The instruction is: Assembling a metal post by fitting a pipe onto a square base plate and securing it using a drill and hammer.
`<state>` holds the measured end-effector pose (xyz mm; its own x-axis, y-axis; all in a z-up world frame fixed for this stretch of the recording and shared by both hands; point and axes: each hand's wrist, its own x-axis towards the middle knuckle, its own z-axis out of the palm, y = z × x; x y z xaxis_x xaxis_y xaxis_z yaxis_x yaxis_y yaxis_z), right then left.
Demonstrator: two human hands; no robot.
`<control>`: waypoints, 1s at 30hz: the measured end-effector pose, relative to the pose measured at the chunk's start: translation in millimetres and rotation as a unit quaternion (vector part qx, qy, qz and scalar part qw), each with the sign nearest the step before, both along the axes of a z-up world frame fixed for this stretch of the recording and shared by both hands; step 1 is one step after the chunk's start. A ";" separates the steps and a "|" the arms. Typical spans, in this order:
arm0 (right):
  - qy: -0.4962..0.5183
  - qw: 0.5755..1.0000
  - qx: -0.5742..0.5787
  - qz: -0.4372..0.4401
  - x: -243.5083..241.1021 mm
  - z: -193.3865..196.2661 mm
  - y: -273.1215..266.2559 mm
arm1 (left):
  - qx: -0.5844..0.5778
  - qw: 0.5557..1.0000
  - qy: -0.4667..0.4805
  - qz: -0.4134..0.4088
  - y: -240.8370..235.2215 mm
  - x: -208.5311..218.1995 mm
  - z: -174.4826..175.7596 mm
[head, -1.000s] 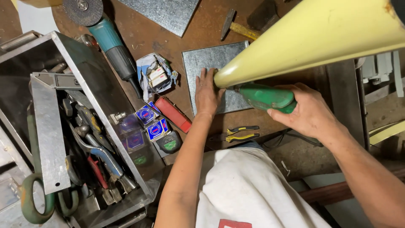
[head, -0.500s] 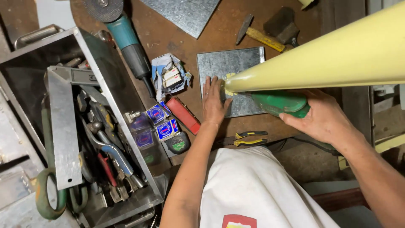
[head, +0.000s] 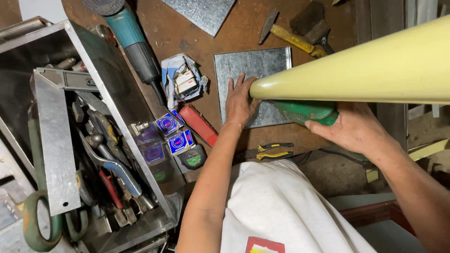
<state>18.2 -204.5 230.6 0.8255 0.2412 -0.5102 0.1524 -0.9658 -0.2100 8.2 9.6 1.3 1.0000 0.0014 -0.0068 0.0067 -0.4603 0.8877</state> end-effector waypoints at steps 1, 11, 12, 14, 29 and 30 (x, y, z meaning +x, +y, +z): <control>0.000 1.000 0.000 0.001 0.1 0.8 1.8 | 0.000 1.000 0.000 0.001 0.1 -0.6 0.4; 0.076 0.995 -0.020 -0.056 1.5 -4.0 5.4 | 0.010 1.000 0.010 0.005 -0.5 -2.0 4.0; 0.060 0.997 -0.013 -0.046 1.6 -3.0 6.8 | 0.013 1.000 0.009 0.006 -0.9 -2.3 3.1; 0.029 1.000 0.003 -0.005 3.2 -16.5 -4.9 | 0.011 1.000 0.008 0.007 -2.1 -3.1 3.1; 0.127 0.984 -0.127 0.019 12.5 -9.0 16.4 | -0.003 0.999 0.015 0.032 -5.4 -6.0 -0.1; 0.191 0.965 -0.175 -0.046 10.8 -13.9 10.1 | 0.002 0.999 0.012 0.038 -6.9 -6.5 -0.6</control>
